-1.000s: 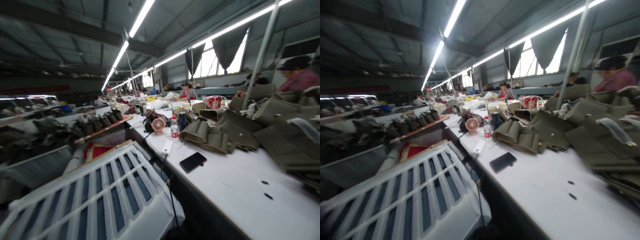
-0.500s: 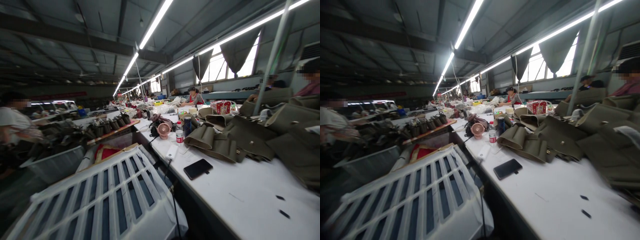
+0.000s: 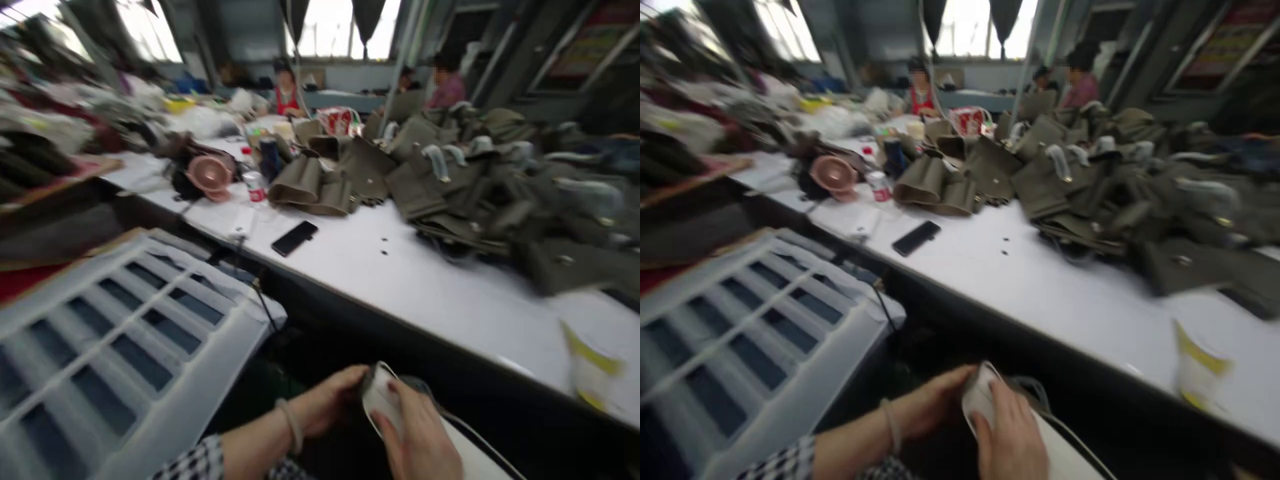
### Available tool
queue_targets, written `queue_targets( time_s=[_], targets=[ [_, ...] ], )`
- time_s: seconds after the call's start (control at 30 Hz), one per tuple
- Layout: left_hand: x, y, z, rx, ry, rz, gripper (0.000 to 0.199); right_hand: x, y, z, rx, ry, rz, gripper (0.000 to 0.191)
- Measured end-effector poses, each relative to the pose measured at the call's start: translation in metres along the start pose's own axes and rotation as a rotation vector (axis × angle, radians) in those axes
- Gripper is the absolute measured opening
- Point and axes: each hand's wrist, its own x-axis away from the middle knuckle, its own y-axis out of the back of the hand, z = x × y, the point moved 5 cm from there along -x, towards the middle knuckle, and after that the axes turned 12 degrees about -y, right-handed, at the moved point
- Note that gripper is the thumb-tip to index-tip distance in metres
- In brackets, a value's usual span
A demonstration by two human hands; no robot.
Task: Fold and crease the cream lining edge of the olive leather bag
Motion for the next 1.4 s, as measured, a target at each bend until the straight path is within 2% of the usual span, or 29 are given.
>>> queue_targets(
  time_s=[0.1, 0.2, 0.43, 0.5, 0.63, 0.7, 0.8, 0.87, 0.93, 1.0, 1.13, 1.23, 1.4],
  targets=[
    [-0.003, 0.000, -0.001, -0.106, 0.043, 0.019, 0.044, 0.005, 0.001, -0.003, -0.099, -0.062, 0.022, 0.032],
    [-0.004, 0.001, -0.009, -0.196, 0.061, 0.034, 0.046, 0.005, 0.009, 0.004, -0.167, -0.125, 0.035, 0.035],
    [-0.017, 0.008, -0.032, -0.588, -0.103, 0.021, 0.047, 0.006, 0.012, 0.009, -0.260, -0.196, 0.016, 0.035],
    [-0.020, 0.006, -0.036, -0.638, -0.131, 0.025, 0.050, 0.008, 0.010, 0.008, -0.301, -0.224, 0.000, 0.035],
    [-0.023, -0.002, -0.039, -0.677, -0.126, 0.095, 0.051, 0.017, 0.013, 0.006, -0.425, -0.285, -0.111, 0.029],
    [-0.025, -0.003, -0.041, -0.683, -0.112, 0.112, 0.049, 0.024, 0.018, 0.006, -0.509, -0.262, -0.176, 0.030],
    [-0.028, -0.005, -0.044, -0.700, -0.106, 0.122, 0.048, 0.034, 0.035, 0.002, -0.587, -0.116, -0.308, 0.029],
    [-0.029, -0.006, -0.045, -0.712, -0.101, 0.123, 0.049, 0.036, 0.049, -0.010, -0.520, -0.033, -0.387, 0.027],
    [-0.030, -0.009, -0.046, -0.724, -0.093, 0.120, 0.051, 0.032, 0.060, -0.028, -0.356, 0.011, -0.405, 0.026],
    [-0.031, -0.013, -0.047, -0.753, -0.078, 0.117, 0.055, 0.022, 0.067, -0.047, -0.179, 0.064, -0.347, 0.024],
    [-0.038, -0.023, -0.051, -0.874, -0.022, 0.155, 0.060, 0.000, 0.066, -0.068, 0.113, 0.204, -0.098, 0.015],
    [-0.047, -0.036, -0.056, -0.983, 0.004, 0.258, 0.059, -0.012, 0.061, -0.070, 0.272, 0.273, 0.064, 0.010],
    [-0.067, -0.072, -0.065, -1.264, -0.095, 0.449, 0.044, -0.026, 0.053, -0.067, 0.367, 0.361, 0.227, 0.009]
  ],
)
